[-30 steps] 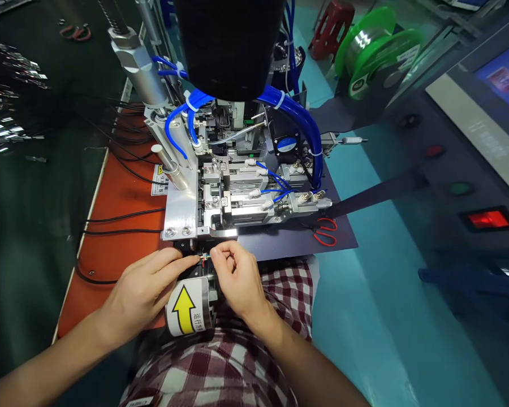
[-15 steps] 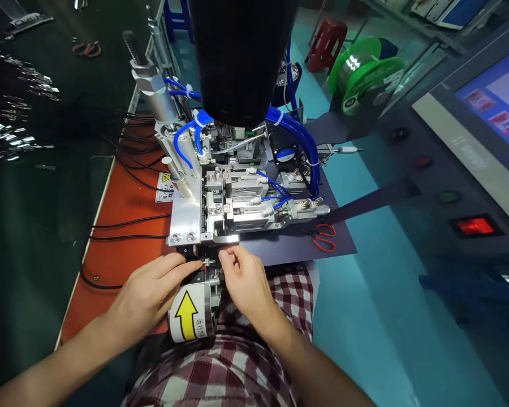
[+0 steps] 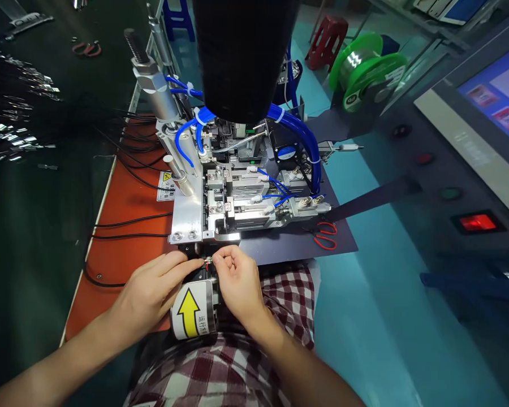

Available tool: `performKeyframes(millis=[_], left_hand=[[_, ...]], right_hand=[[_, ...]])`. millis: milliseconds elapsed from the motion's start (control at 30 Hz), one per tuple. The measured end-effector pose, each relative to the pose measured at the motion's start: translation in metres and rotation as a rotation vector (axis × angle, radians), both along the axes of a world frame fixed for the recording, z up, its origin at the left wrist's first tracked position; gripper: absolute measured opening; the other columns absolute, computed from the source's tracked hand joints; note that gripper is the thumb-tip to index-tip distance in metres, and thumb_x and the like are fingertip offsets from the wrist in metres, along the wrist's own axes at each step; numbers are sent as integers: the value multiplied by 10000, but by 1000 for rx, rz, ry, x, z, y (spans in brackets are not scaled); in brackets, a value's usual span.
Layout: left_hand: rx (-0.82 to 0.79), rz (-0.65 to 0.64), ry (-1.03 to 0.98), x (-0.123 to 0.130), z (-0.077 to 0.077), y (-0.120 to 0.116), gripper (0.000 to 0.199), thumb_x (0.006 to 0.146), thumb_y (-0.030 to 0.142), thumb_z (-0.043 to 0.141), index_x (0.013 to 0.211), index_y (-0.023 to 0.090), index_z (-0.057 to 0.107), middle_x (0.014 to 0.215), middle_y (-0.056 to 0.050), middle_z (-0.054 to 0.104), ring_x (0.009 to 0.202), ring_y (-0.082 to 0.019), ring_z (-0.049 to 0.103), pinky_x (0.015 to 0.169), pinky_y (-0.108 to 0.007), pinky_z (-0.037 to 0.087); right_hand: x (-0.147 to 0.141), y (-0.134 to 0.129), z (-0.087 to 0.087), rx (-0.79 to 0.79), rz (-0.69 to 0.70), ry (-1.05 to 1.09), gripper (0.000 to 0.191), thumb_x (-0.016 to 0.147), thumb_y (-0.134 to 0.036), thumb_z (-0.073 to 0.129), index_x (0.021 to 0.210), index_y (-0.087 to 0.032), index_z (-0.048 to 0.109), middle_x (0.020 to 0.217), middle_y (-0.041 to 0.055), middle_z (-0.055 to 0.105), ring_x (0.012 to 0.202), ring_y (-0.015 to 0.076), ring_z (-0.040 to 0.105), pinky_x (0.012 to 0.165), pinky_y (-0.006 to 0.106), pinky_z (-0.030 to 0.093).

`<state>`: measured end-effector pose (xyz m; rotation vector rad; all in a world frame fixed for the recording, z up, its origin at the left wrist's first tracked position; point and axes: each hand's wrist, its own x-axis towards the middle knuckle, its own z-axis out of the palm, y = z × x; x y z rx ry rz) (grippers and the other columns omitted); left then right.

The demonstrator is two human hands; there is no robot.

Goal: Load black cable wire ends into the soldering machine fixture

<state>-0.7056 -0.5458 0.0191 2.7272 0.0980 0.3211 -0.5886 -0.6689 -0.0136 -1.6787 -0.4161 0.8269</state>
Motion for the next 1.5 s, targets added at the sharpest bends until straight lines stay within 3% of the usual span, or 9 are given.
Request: performKeyframes(millis=[133,500,700,833,900,1000,1100,1300,1500], left_hand=[[3,1,-18,0,2,0,244,917,150,409,1095,118,574,840,-84,593,695,-198,545,588,-317,492],[-20,-15,44,-1,5,3,215,891,74,407,1050,128,542,941,-110,581,791,-217,577,637,-330,522],[-71,7,182,-3,7,2,293,876,69,376,1122,157,509,1010,-100,527,796,-204,558,636,-323,514],[20,40,185,-5,9,0,327,850,63,410,1152,132,515,1025,-113,499,853,-236,527,678,-362,504],[131,51,155,-5,10,-3,323,837,63,446,1141,124,538,988,-112,503,863,-262,503,688,-396,491],[283,72,153,-5,11,-9,349,819,42,471,1154,103,551,932,-111,531,777,-248,489,622,-388,486],[257,70,151,-5,10,-14,378,807,-1,455,1172,48,538,911,-121,561,744,-228,501,611,-365,508],[91,92,152,-4,14,-11,297,818,68,499,1100,86,594,884,-97,584,740,-228,536,612,-368,531],[55,93,121,-4,11,-10,307,838,81,459,1109,91,602,863,-95,578,738,-228,528,611,-365,517]], right_hand=[[7,-2,-5,-5,56,245,243,760,-410,593,709,-176,550,522,-60,421,466,94,330,443,236,248],[-6,-9,9,-26,64,294,269,715,-411,662,697,-150,597,494,-71,380,467,82,291,447,239,197],[-7,-6,17,-170,74,-108,154,773,-304,583,673,-187,585,481,-70,397,444,83,328,446,234,241],[-3,-9,24,-196,97,-422,121,796,-229,536,680,-200,557,500,-67,407,483,89,369,509,242,289],[3,-9,20,-136,125,-347,120,803,-231,528,690,-198,550,527,-62,418,500,90,377,512,237,295],[11,-8,8,-16,146,44,140,791,-296,562,704,-186,547,524,-67,405,474,81,347,456,222,264],[15,-7,-4,34,160,277,223,779,-390,577,724,-177,542,490,-78,396,417,73,315,402,216,229],[7,-5,-11,74,117,209,340,864,-487,457,763,-175,544,558,-49,484,440,84,412,443,232,317],[-6,3,-15,80,-5,64,271,854,-428,530,724,-191,508,585,-62,423,513,90,376,472,230,299]])
